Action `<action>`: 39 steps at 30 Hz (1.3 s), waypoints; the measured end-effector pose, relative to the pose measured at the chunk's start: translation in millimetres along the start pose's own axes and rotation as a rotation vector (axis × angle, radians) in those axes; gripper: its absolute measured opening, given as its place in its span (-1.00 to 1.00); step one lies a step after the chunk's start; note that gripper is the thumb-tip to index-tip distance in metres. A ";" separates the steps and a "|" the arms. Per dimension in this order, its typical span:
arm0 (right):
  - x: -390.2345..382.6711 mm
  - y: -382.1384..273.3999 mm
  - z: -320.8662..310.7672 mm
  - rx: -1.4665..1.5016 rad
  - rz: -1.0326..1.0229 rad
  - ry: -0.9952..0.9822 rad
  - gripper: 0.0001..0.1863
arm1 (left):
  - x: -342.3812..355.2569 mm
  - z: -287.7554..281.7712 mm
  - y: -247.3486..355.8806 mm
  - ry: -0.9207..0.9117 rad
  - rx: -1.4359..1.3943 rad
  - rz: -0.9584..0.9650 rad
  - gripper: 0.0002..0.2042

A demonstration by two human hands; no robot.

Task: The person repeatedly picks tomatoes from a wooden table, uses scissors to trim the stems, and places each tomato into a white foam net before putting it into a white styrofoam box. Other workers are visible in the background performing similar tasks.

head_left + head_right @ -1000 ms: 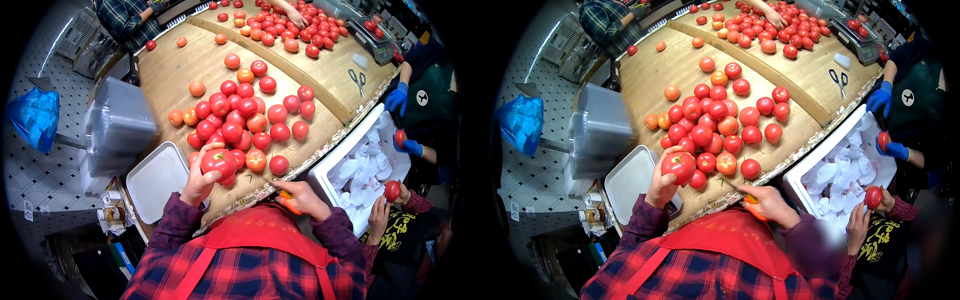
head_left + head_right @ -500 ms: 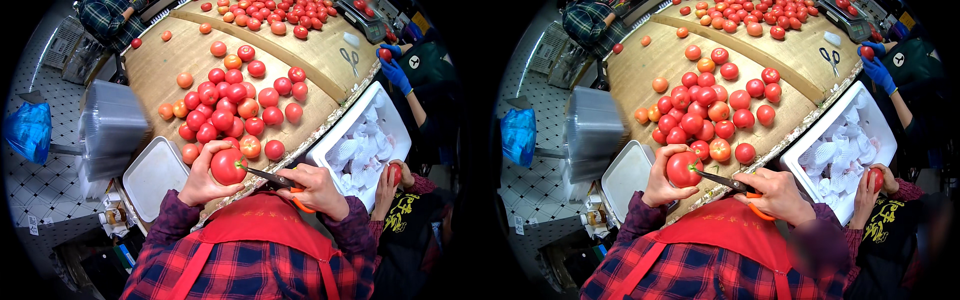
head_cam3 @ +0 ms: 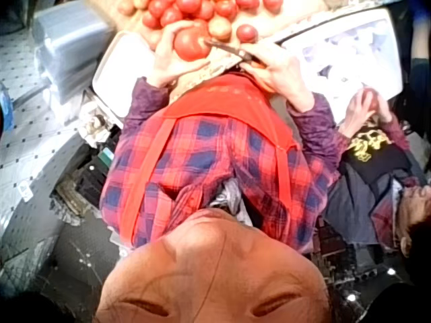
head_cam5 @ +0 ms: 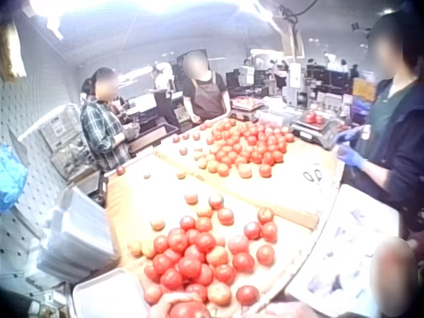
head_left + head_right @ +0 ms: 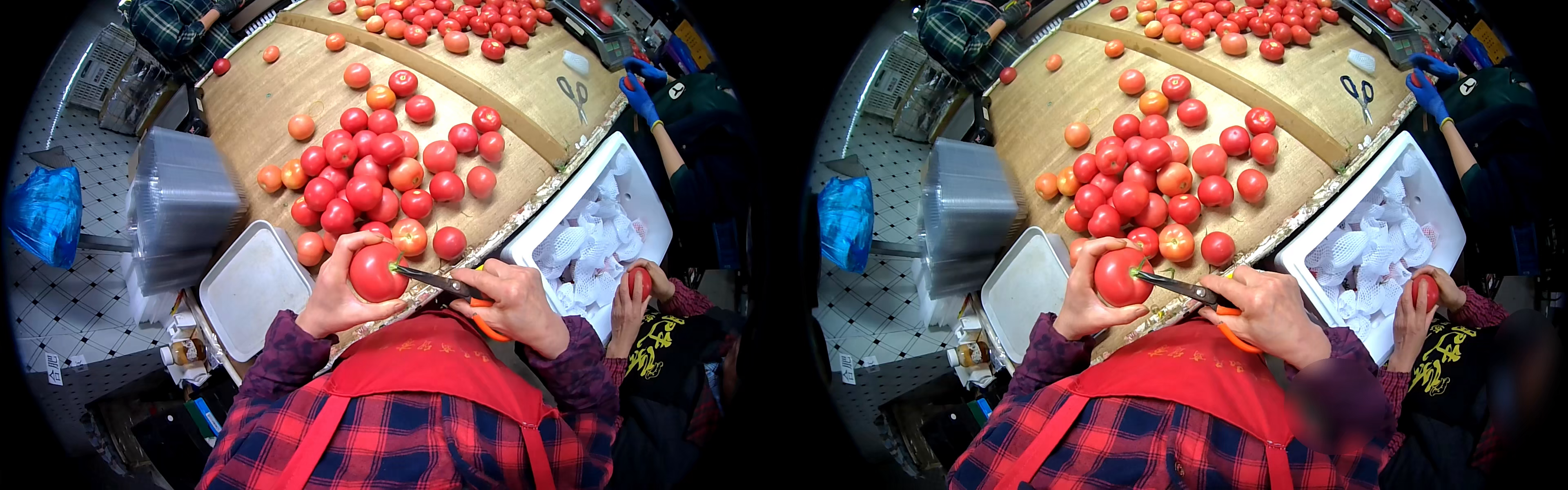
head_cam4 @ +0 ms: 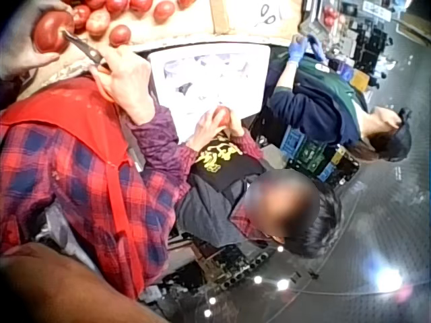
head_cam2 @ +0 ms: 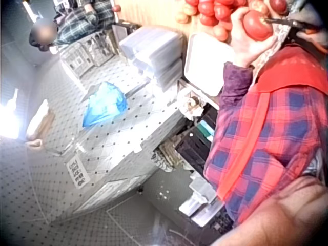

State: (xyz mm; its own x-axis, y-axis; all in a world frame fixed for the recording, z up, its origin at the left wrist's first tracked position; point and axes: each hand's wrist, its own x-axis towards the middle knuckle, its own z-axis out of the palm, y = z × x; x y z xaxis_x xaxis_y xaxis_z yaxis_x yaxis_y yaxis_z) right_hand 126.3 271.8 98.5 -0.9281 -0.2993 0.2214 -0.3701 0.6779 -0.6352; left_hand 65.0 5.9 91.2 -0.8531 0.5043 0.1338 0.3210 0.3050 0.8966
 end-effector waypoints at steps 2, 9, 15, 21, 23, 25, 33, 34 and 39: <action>0.7 0.7 -1.4 -0.011 -0.007 -0.006 -0.62 | -0.7 -0.8 -0.9 -0.040 -0.071 -0.041 -0.21; 0.2 -2.1 -1.7 -0.074 -0.011 -0.053 -0.67 | -3.0 0.8 -3.8 -0.127 -0.299 -0.222 -0.25; 1.2 2.2 -5.6 -0.120 -0.065 -0.088 -0.74 | -5.2 7.4 -9.0 -0.147 -0.426 -0.318 -0.29; 0.2 8.6 -7.5 -0.088 -0.134 -0.137 -0.75 | -5.7 11.2 -15.9 -0.189 -0.603 -0.367 -0.32; -1.2 9.3 -5.3 -0.062 -0.140 -0.142 -0.76 | -6.3 11.4 -18.1 -0.227 -0.671 -0.406 -0.30; -3.0 10.2 -3.0 -0.041 -0.146 -0.149 -0.76 | -6.2 11.6 -20.8 -0.274 -0.754 -0.432 -0.27; -11.8 13.0 -1.2 0.024 -0.174 -0.174 -0.75 | -12.0 20.8 -28.0 -0.426 -1.090 -0.553 -0.09; -12.3 12.1 -1.1 0.030 -0.164 -0.190 -0.74 | -13.3 21.2 -28.7 -0.465 -1.120 -0.560 -0.08; -13.0 6.5 0.7 0.136 -0.183 -0.180 -0.73 | -19.3 26.3 -31.8 -0.630 -1.322 -0.548 -0.04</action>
State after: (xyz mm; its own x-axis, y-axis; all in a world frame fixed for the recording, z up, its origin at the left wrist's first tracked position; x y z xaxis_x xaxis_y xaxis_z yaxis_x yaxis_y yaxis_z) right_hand 136.0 279.7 91.0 -0.8200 -0.5306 0.2145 -0.5106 0.5090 -0.6930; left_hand 82.0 7.6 49.0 -0.3284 0.9211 -0.2091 -0.8236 -0.1708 0.5408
